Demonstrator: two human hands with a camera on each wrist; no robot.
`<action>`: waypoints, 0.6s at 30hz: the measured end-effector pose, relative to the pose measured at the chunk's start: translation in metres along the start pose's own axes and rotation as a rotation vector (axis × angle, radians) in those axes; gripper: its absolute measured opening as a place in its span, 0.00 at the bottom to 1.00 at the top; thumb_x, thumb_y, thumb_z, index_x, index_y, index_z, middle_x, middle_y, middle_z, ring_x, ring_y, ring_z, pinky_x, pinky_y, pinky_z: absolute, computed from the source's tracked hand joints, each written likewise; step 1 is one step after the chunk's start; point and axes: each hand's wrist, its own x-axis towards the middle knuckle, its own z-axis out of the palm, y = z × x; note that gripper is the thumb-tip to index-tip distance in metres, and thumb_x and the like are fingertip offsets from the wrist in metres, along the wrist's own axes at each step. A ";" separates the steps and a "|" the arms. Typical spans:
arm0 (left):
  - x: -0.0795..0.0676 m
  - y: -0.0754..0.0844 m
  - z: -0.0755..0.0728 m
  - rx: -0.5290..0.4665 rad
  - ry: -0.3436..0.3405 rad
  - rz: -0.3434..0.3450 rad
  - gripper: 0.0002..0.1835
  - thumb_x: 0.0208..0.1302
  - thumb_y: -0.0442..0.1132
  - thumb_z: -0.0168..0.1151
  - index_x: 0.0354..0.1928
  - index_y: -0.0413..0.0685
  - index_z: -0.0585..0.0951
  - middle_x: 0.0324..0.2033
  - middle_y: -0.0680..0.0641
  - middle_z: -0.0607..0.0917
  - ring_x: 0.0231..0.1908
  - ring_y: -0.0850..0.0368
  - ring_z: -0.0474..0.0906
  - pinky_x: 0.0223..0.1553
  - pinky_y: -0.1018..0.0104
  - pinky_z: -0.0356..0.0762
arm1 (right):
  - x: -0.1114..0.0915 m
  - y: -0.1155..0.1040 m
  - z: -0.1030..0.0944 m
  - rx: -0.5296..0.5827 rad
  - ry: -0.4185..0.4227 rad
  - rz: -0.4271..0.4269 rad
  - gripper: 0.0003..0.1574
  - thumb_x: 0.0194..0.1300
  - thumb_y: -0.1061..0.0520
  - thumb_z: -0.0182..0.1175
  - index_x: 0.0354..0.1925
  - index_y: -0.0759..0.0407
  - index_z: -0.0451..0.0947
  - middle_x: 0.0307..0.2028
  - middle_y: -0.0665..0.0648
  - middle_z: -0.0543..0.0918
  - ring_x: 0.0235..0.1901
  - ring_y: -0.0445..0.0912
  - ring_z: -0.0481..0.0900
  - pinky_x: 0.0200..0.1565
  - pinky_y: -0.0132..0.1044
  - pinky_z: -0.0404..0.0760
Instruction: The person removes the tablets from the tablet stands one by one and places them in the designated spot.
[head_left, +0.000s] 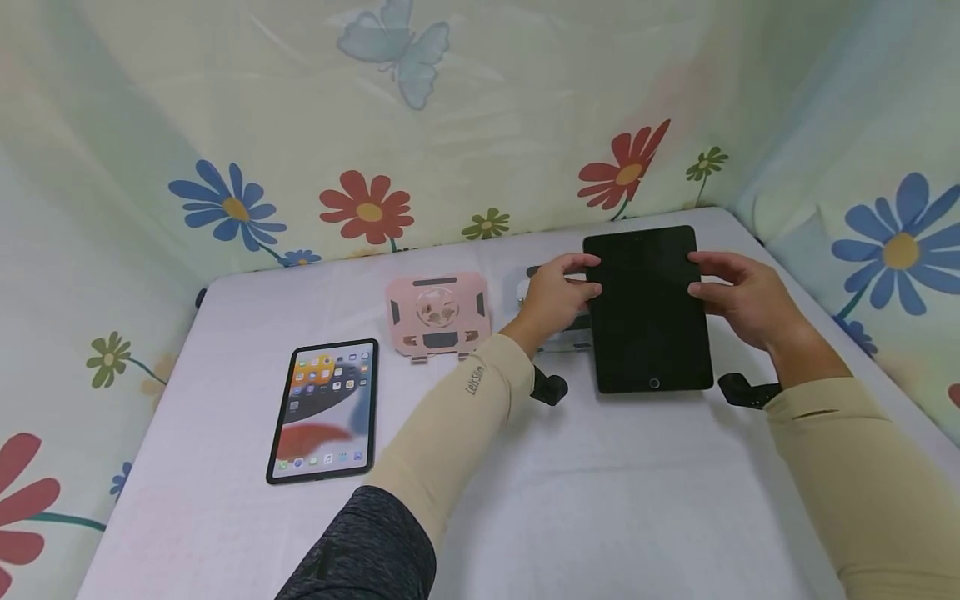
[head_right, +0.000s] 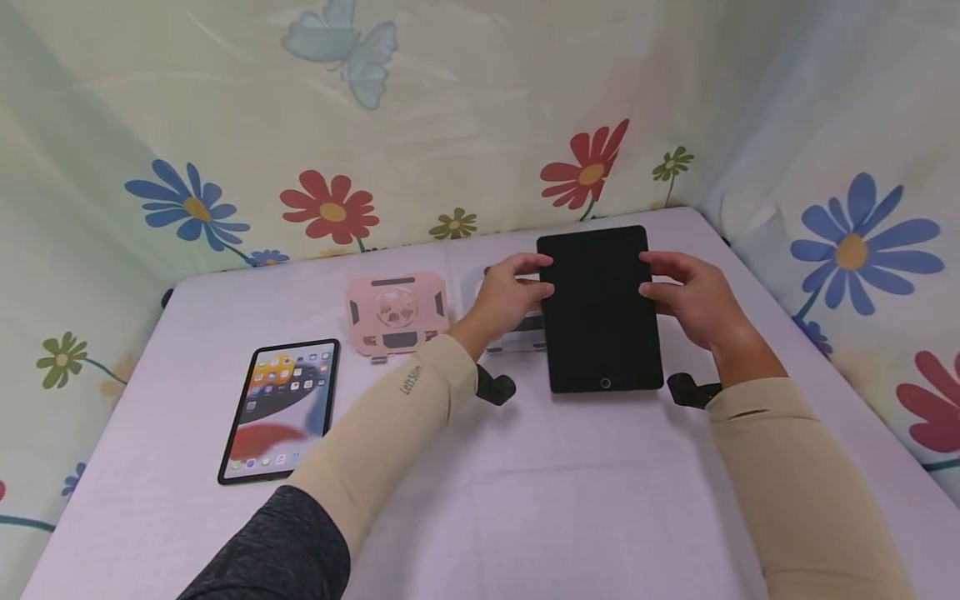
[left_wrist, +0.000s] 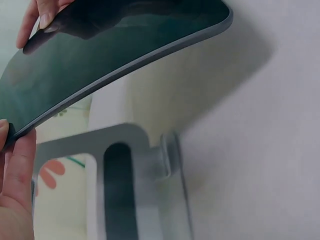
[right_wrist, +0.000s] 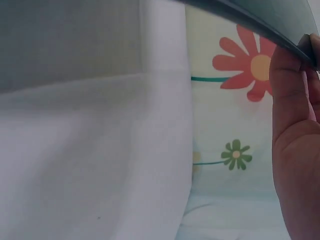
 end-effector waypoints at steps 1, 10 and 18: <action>-0.001 -0.001 0.002 -0.004 0.004 0.003 0.18 0.64 0.28 0.67 0.55 0.48 0.82 0.47 0.54 0.79 0.35 0.63 0.81 0.35 0.70 0.82 | -0.002 0.002 -0.001 0.015 0.003 0.003 0.25 0.72 0.63 0.59 0.63 0.45 0.74 0.52 0.43 0.70 0.41 0.33 0.78 0.41 0.23 0.80; -0.005 -0.008 0.024 -0.058 0.046 -0.021 0.21 0.62 0.24 0.66 0.56 0.46 0.82 0.42 0.56 0.78 0.36 0.62 0.81 0.30 0.73 0.77 | -0.010 0.014 -0.011 0.080 0.015 0.023 0.24 0.71 0.64 0.60 0.60 0.42 0.76 0.51 0.42 0.70 0.40 0.32 0.78 0.40 0.21 0.79; -0.013 -0.014 0.037 -0.027 0.023 -0.019 0.24 0.61 0.20 0.64 0.58 0.46 0.82 0.44 0.54 0.80 0.37 0.67 0.80 0.35 0.74 0.79 | -0.023 0.028 -0.018 0.179 0.023 0.035 0.24 0.70 0.66 0.60 0.52 0.38 0.79 0.49 0.44 0.71 0.38 0.34 0.77 0.37 0.22 0.79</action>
